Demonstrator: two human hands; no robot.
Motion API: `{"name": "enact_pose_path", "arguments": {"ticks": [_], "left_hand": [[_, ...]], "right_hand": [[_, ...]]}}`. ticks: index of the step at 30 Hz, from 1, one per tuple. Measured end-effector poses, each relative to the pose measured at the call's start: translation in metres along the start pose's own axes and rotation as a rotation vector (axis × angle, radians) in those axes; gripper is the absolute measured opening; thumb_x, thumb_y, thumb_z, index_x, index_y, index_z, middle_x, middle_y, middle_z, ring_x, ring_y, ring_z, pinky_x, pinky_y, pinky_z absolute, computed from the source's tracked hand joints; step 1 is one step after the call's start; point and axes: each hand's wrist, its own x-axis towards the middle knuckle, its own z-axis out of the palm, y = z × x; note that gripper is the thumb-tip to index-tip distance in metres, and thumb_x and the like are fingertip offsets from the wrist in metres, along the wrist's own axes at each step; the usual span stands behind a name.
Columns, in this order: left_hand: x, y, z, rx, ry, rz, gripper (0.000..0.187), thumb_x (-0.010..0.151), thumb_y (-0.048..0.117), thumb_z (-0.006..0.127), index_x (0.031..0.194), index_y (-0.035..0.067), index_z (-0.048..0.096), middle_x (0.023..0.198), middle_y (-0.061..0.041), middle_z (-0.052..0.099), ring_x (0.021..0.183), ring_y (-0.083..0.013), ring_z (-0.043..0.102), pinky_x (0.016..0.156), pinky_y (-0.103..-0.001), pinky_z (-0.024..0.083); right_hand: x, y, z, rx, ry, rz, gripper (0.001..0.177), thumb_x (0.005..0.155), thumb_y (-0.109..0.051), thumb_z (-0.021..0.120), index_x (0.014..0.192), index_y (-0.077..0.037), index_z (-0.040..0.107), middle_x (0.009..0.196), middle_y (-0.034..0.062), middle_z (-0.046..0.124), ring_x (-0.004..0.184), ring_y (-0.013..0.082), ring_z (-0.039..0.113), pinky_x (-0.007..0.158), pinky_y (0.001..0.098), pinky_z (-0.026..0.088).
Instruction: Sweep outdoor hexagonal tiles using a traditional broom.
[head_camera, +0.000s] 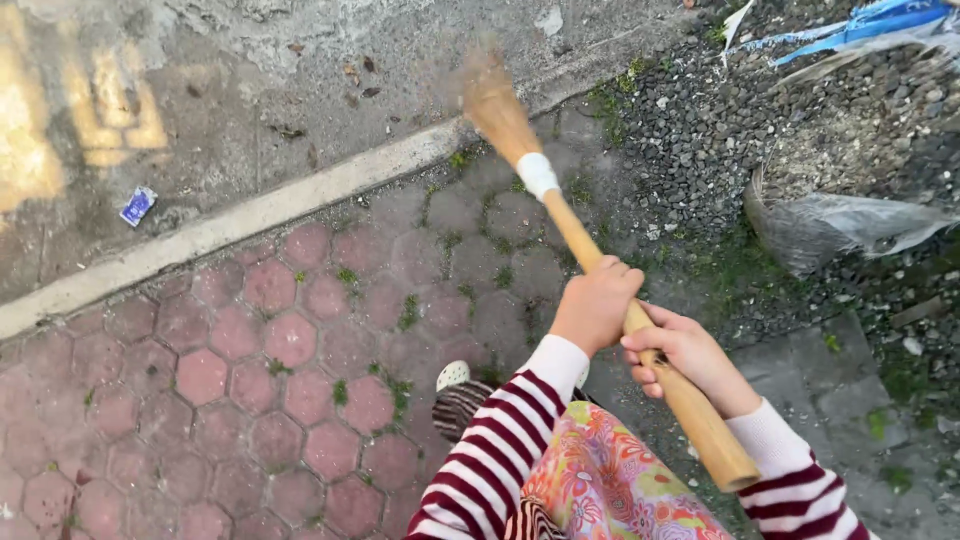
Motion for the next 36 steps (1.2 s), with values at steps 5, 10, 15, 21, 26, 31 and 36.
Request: {"name": "enact_pose_path", "arguments": {"ticks": [5, 10, 15, 21, 26, 31, 36], "left_hand": [[0.030, -0.041, 0.034, -0.032, -0.121, -0.024, 0.005, 0.090, 0.017, 0.061, 0.090, 0.013, 0.062, 0.093, -0.004, 0.066, 0.098, -0.0240, 0.067, 0.073, -0.038, 0.057], [0.048, -0.100, 0.033, 0.087, -0.275, -0.202, 0.009, 0.091, 0.022, 0.062, 0.092, 0.015, 0.067, 0.094, -0.006, 0.068, 0.092, -0.0248, 0.069, 0.073, -0.039, 0.058], [0.088, -0.072, 0.005, 0.231, 0.054, -0.060, 0.011, 0.080, 0.020, 0.062, 0.089, 0.013, 0.064, 0.091, -0.002, 0.068, 0.098, -0.0240, 0.065, 0.074, -0.038, 0.058], [0.158, -0.101, 0.021, 0.014, 0.123, -0.040, 0.004, 0.090, 0.017, 0.059, 0.091, 0.013, 0.061, 0.091, 0.000, 0.066, 0.100, -0.0231, 0.067, 0.071, -0.039, 0.057], [0.201, -0.196, 0.009, -0.005, -0.081, -0.155, 0.006, 0.086, 0.020, 0.063, 0.085, 0.015, 0.066, 0.088, -0.003, 0.069, 0.091, -0.0262, 0.069, 0.065, -0.042, 0.056], [0.251, -0.215, -0.026, 0.170, -0.099, -0.204, 0.007, 0.080, 0.020, 0.066, 0.084, 0.014, 0.067, 0.085, -0.003, 0.070, 0.094, -0.0252, 0.067, 0.068, -0.041, 0.057], [0.308, -0.173, -0.049, 0.116, 0.069, -0.164, 0.005, 0.083, 0.017, 0.063, 0.086, 0.012, 0.064, 0.088, -0.003, 0.068, 0.099, -0.0240, 0.066, 0.067, -0.038, 0.058]], "right_hand": [[0.070, 0.001, -0.018, -0.020, 0.034, -0.045, 0.018, 0.087, -0.002, 0.065, 0.103, -0.002, 0.057, 0.068, 0.0067, 0.056, 0.049, 0.0174, 0.055, 0.040, 0.0326, 0.047], [0.138, -0.027, -0.013, -0.026, -0.092, 0.029, 0.017, 0.089, -0.001, 0.066, 0.102, -0.002, 0.056, 0.071, 0.0060, 0.056, 0.052, 0.0160, 0.055, 0.044, 0.0311, 0.048], [0.097, -0.103, -0.015, -0.109, -0.255, 0.072, 0.042, 0.084, -0.005, 0.059, 0.123, -0.021, 0.062, 0.068, 0.0053, 0.056, 0.045, 0.0128, 0.049, 0.037, 0.0281, 0.042], [0.134, -0.146, -0.009, -0.185, 0.049, -0.014, 0.020, 0.088, -0.002, 0.063, 0.107, -0.005, 0.057, 0.066, 0.0079, 0.053, 0.048, 0.0167, 0.051, 0.039, 0.0324, 0.044], [0.245, -0.188, 0.012, -0.136, -0.045, 0.123, 0.016, 0.090, -0.002, 0.063, 0.104, 0.000, 0.056, 0.069, 0.0080, 0.057, 0.050, 0.0161, 0.053, 0.042, 0.0305, 0.046], [0.266, -0.253, 0.021, -0.053, -0.258, 0.220, 0.025, 0.087, -0.003, 0.061, 0.111, -0.007, 0.054, 0.069, 0.0062, 0.055, 0.048, 0.0134, 0.050, 0.037, 0.0274, 0.041], [0.217, -0.320, 0.017, -0.148, -0.097, 0.134, 0.044, 0.081, -0.006, 0.060, 0.123, -0.018, 0.061, 0.064, 0.0070, 0.052, 0.042, 0.0152, 0.048, 0.033, 0.0298, 0.040]]}}
